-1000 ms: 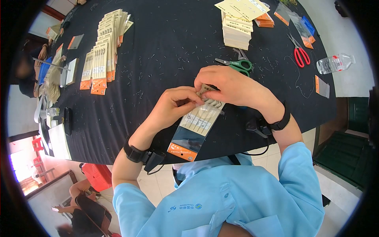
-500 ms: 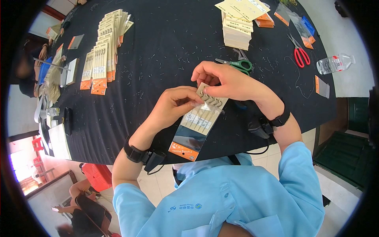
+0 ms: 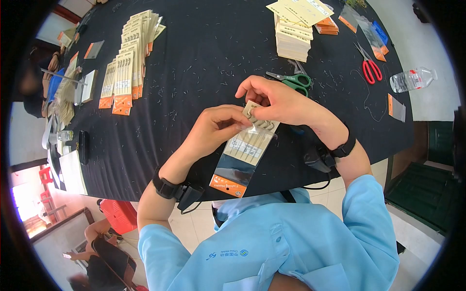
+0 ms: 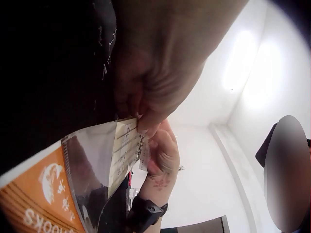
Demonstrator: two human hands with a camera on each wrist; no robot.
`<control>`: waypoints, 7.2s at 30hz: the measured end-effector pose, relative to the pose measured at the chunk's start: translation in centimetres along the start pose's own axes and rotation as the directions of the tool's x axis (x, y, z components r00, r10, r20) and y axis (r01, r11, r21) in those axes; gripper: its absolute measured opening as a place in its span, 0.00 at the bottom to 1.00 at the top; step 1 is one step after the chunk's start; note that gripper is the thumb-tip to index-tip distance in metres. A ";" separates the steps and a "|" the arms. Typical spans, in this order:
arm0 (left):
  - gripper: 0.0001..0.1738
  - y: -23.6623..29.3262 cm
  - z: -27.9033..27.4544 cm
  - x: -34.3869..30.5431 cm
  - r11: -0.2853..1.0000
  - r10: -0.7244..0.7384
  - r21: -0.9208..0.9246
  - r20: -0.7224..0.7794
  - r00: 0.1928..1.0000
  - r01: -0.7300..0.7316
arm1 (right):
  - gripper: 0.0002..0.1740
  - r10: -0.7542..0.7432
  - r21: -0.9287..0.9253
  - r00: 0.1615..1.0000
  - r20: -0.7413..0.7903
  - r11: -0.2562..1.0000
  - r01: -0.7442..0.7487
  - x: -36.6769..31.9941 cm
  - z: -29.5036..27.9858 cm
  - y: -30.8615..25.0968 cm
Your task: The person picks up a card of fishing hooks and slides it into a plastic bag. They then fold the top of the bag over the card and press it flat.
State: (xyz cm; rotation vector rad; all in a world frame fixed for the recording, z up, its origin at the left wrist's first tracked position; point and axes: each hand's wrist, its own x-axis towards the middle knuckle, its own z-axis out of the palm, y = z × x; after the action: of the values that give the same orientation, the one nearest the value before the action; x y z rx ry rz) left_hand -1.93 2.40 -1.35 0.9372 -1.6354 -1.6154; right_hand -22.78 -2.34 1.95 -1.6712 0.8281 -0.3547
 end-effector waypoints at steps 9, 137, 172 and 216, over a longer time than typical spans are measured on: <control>0.07 0.1 0.1 0.0 0.999 0.011 0.030 -0.001 1.000 -0.011 | 0.23 0.046 -0.014 0.999 -0.002 0.999 -0.046 -0.2 0.0 -0.5; 0.21 0.0 0.6 0.1 0.990 -0.037 -0.137 -0.053 0.998 0.029 | 0.04 -0.392 -0.631 0.920 -0.013 0.717 0.297 -0.9 0.7 -1.5; 0.15 0.2 0.2 -0.1 0.989 -0.107 -0.098 0.015 0.994 0.108 | 0.07 -0.363 -0.610 0.931 0.035 0.730 0.308 -1.1 0.2 -1.5; 0.16 0.0 0.3 -0.1 0.991 -0.113 -0.073 0.008 0.994 0.114 | 0.06 -0.382 -0.599 0.924 0.029 0.733 0.322 -1.1 -0.2 -1.5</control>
State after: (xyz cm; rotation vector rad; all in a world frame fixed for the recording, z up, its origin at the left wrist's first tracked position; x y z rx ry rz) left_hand -2.13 2.64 -1.35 1.0055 -1.5389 -1.7425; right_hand -23.17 -1.67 3.62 -2.4415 0.7255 -0.4707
